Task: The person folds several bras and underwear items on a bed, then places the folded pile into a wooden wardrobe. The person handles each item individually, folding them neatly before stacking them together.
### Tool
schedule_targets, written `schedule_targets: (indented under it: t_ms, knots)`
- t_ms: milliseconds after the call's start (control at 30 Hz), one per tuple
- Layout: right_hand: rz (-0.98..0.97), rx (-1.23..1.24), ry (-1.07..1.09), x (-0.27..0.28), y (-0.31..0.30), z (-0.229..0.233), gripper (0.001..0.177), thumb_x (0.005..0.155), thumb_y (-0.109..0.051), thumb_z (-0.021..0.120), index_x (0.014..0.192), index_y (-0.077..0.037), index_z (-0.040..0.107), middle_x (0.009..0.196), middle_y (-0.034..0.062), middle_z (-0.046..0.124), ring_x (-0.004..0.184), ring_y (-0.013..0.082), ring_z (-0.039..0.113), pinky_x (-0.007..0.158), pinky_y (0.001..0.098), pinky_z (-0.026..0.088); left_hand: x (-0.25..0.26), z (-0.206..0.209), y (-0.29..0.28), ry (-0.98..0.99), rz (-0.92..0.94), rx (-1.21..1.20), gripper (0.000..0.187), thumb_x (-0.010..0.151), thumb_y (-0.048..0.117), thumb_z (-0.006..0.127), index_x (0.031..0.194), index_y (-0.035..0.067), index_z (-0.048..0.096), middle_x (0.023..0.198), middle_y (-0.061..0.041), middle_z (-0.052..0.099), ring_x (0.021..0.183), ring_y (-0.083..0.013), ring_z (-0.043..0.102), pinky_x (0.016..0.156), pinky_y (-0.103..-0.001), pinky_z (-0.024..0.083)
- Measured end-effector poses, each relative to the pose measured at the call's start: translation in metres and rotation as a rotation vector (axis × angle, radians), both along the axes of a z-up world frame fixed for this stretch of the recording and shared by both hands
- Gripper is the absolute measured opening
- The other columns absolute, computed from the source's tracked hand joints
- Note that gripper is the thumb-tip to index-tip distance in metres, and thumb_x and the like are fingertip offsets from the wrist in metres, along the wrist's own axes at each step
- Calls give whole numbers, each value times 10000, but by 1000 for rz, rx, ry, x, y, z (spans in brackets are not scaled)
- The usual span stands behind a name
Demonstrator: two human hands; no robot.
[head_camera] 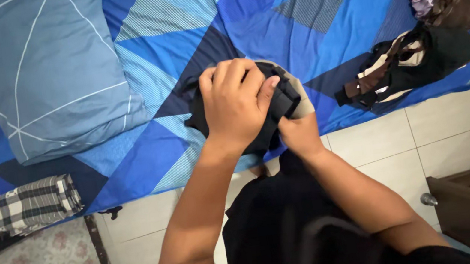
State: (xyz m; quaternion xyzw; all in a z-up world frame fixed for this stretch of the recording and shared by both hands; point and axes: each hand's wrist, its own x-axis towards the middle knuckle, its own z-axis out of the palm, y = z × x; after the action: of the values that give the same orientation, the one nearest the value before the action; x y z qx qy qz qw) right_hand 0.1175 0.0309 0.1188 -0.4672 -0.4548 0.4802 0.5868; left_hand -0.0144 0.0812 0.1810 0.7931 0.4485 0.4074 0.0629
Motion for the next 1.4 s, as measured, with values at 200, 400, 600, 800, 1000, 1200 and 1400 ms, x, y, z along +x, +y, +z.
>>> schedule_targets:
  t_ms: [200, 400, 600, 800, 1000, 1200, 1400]
  knots:
    - [18, 12, -114, 10, -10, -7, 336, 1094, -95, 567, 1418, -4, 553, 1291, 78, 668, 1199, 155, 629, 1048, 290, 518, 8, 4, -14, 46, -7, 56, 211, 968, 319, 715, 903, 121, 686, 1017, 1, 641, 1004, -220, 606, 918, -470, 371]
    - [324, -85, 842, 29, -24, -50, 636, 928, -213, 683, 1489, -49, 431, 1404, 101, 604, 1272, 214, 609, 1049, 339, 494, 29, 1, -19, 90, 152, 92, 188, 960, 307, 721, 869, 145, 687, 981, 10, 636, 965, -207, 593, 920, -472, 367]
    - [277, -70, 195, 39, -34, -82, 845, 914, -291, 839, 1552, 29, 385, 1478, 118, 550, 1371, 224, 540, 1187, 393, 439, 34, -4, -23, -22, 59, -157, 185, 1065, 274, 588, 960, 132, 647, 1003, 20, 671, 1001, -215, 614, 962, -463, 361]
    - [222, -36, 207, 43, -45, -90, 792, 939, -262, 772, 1552, -4, 343, 1473, 99, 523, 1376, 217, 514, 1177, 377, 419, 38, -5, -27, -75, -11, -275, 233, 1057, 326, 565, 951, 136, 648, 924, 27, 686, 921, -223, 624, 909, -457, 346]
    - [393, -390, 975, 50, -59, -115, 479, 953, -206, 688, 1321, 63, 543, 1281, 144, 653, 1194, 274, 656, 1053, 423, 532, 47, -7, -41, -97, -41, -142, 345, 1061, 333, 551, 797, 123, 623, 825, -13, 597, 857, -242, 576, 882, -453, 324]
    - [292, -395, 362, 32, -59, -100, 300, 1039, -168, 634, 1275, 16, 620, 927, 132, 648, 663, 222, 587, 533, 321, 434, 37, -12, -49, -204, -164, -99, 473, 1085, 374, 461, 705, 107, 549, 749, -40, 507, 783, -248, 518, 867, -424, 329]
    - [78, -320, 489, 21, -28, -83, 450, 906, -28, 685, 1335, -4, 551, 1198, 91, 683, 1072, 204, 688, 918, 346, 582, -9, -8, -55, 12, -61, 42, 454, 1079, 323, 492, 678, 112, 501, 722, -73, 495, 750, -274, 558, 768, -441, 336]
